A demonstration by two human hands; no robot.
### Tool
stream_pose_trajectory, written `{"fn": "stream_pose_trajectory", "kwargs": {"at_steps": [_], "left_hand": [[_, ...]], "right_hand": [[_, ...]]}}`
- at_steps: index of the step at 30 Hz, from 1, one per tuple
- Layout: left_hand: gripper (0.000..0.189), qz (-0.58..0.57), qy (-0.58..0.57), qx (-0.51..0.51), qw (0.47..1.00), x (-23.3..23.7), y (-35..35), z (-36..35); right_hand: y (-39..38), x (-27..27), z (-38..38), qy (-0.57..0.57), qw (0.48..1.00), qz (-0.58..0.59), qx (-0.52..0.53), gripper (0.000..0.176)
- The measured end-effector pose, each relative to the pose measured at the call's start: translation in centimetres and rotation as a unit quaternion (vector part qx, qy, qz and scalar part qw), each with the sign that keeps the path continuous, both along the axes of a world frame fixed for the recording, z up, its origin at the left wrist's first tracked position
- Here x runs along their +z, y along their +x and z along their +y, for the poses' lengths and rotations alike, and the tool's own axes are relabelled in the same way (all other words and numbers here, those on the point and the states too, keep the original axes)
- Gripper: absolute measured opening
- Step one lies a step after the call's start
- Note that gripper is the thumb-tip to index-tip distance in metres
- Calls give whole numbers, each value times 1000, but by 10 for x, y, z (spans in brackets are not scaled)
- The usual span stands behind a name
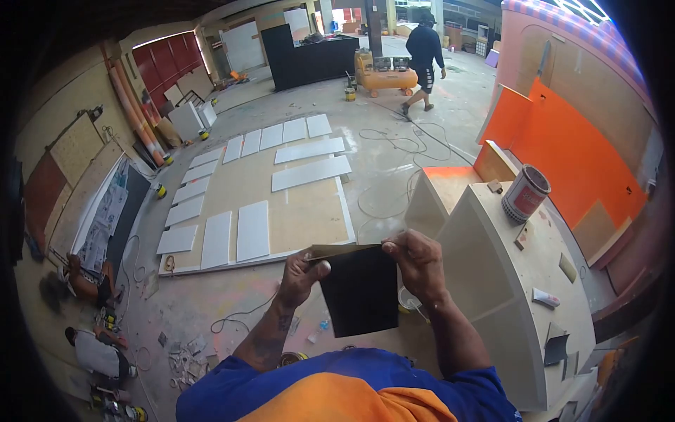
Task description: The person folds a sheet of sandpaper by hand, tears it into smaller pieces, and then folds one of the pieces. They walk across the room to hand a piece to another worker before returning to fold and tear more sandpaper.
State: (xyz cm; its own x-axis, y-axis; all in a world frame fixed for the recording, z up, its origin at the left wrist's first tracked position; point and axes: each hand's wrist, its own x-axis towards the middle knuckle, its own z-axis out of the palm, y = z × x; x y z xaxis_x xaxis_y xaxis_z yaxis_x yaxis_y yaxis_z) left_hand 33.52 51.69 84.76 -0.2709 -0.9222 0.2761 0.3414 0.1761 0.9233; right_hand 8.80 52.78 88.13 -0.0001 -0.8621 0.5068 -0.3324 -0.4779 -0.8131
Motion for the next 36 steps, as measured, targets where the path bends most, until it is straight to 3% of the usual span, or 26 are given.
{"fn": "stream_pose_trajectory", "kwargs": {"at_steps": [3,9,15,18,21,27,30,36], "left_hand": [[24,-6,-25,14,1000,-7,-21,5],[22,-85,-46,-27,995,13,-71,28],[18,-182,-69,-17,981,27,-122,53],[27,-259,-93,34,961,35,-144,65],[27,-295,-134,46,945,20,-151,65],[19,-147,-54,-24,987,8,-165,76],[16,-159,-19,14,987,3,-171,84],[15,-111,-1,73,991,-13,-172,85]], "right_hand": [[-25,-5,13,26,994,-90,48,13],[-89,-27,41,66,973,-197,100,13],[-132,-48,67,78,964,-241,79,15],[-139,-50,77,114,942,-310,52,12],[-152,-69,80,109,932,-339,61,12],[-163,-66,96,101,931,-335,104,17],[-168,-72,99,94,944,-297,107,17],[-152,-77,111,193,914,-348,85,16]]}}
